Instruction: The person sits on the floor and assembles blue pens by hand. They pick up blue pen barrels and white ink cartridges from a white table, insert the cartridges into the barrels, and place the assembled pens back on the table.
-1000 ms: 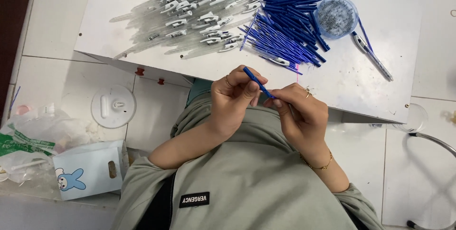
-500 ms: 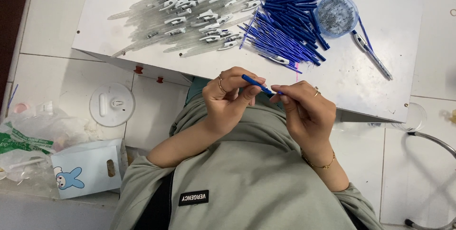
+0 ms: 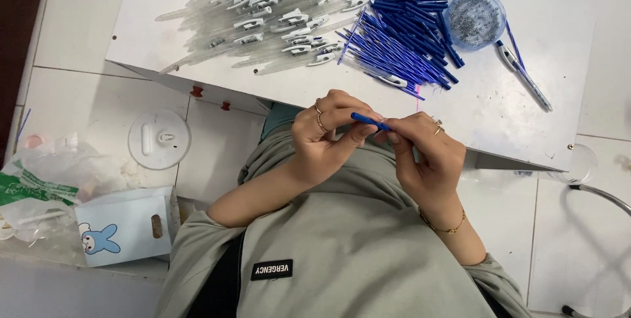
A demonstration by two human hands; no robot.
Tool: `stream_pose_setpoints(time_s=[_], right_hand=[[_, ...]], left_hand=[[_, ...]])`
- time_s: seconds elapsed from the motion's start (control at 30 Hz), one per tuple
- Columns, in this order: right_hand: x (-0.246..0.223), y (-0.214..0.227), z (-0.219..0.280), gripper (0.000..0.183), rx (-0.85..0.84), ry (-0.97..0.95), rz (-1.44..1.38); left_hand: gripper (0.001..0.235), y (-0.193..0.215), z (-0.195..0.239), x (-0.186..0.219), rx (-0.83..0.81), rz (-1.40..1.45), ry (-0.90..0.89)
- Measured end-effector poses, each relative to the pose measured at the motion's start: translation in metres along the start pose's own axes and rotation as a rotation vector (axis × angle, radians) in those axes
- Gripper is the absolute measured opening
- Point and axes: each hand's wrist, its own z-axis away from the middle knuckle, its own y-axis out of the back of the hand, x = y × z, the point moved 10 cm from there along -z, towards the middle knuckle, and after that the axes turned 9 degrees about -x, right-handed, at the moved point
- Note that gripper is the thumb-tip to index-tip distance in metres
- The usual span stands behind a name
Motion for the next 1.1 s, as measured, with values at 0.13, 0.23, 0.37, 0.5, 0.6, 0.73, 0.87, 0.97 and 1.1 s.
stream_pose_setpoints(time_s=[0.13, 0.23, 0.37, 0.5, 0.6, 0.73, 0.87, 0.97, 1.1], right_hand=[[0.001, 0.003, 0.003, 0.018, -0.004, 0.023, 0.058], [0.009, 0.005, 0.010, 0.018, -0.009, 0.019, 0.076], [-0.005, 0.004, 0.003, 0.031, -0.013, -0.003, 0.118], [-0.004, 0.004, 0.005, 0.043, -0.037, 0.034, 0.167], [0.014, 0.000, 0.014, 0.068, -0.104, 0.037, 0.196], [0.020, -0.009, 0.016, 0.087, -0.191, 0.071, 0.289], [0.011, -0.018, 0.007, 0.093, -0.262, 0.079, 0.419], [0.021, -0.019, 0.012, 0.096, -0.298, 0.053, 0.451], [0.026, -0.022, 0.013, 0.097, -0.315, 0.059, 0.467]], left_hand=[[0.012, -0.005, 0.001, 0.005, -0.031, -0.169, -0.049], [0.012, -0.007, -0.002, 0.004, -0.044, -0.174, -0.033], [0.013, -0.011, -0.006, 0.006, -0.090, -0.219, -0.004], [0.013, -0.015, -0.006, 0.003, -0.102, -0.202, 0.024], [0.013, -0.017, -0.005, -0.003, -0.145, -0.229, 0.100], [0.011, -0.020, -0.003, -0.021, -0.194, -0.143, 0.254], [0.012, -0.020, 0.008, -0.042, -0.203, -0.056, 0.350], [0.012, -0.021, 0.013, -0.058, -0.255, -0.113, 0.378], [0.017, -0.028, 0.020, -0.066, -0.312, -0.146, 0.437]])
